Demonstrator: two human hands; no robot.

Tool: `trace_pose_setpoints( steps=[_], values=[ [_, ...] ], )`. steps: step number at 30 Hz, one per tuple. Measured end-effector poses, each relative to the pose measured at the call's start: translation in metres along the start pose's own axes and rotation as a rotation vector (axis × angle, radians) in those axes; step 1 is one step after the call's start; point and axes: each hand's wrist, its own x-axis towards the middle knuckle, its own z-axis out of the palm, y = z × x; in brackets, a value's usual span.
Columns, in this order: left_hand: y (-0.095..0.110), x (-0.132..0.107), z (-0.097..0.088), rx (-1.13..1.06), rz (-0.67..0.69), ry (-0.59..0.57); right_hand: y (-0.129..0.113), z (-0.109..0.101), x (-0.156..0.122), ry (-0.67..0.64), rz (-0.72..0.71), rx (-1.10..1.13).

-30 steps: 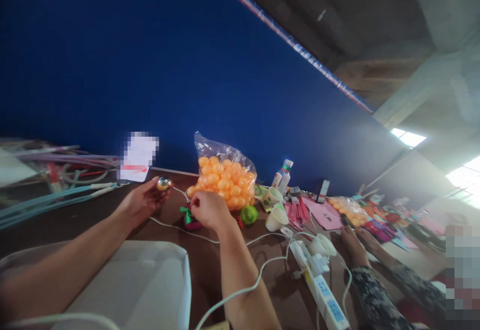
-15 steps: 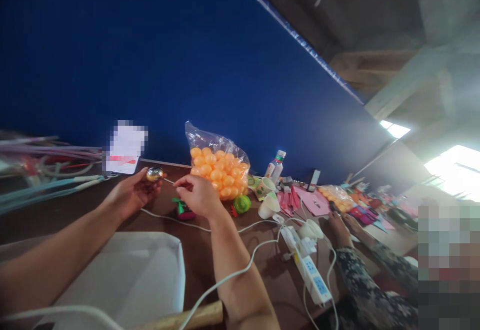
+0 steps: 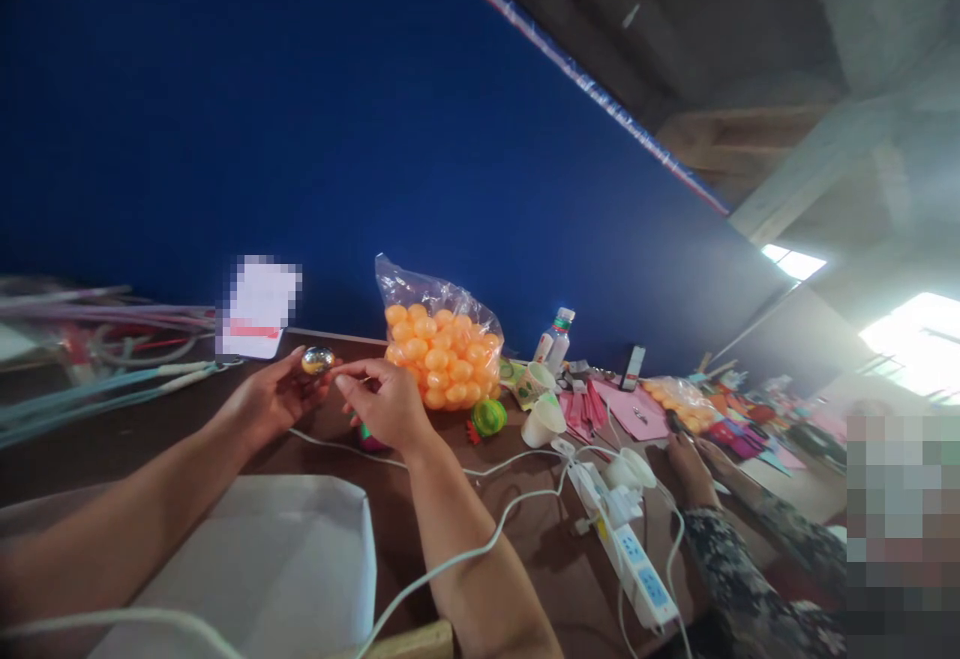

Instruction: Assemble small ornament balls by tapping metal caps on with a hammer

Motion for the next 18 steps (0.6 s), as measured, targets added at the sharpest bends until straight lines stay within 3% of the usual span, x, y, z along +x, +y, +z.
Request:
trace_pose_setpoints(
  steps=[18],
  values=[
    [-0.0002, -0.0016, 0.0021, -0.009, -0.02, 0.048, 0.0015, 0.0037, 0.0039, 0.014, 0.114, 0.52]
  ],
)
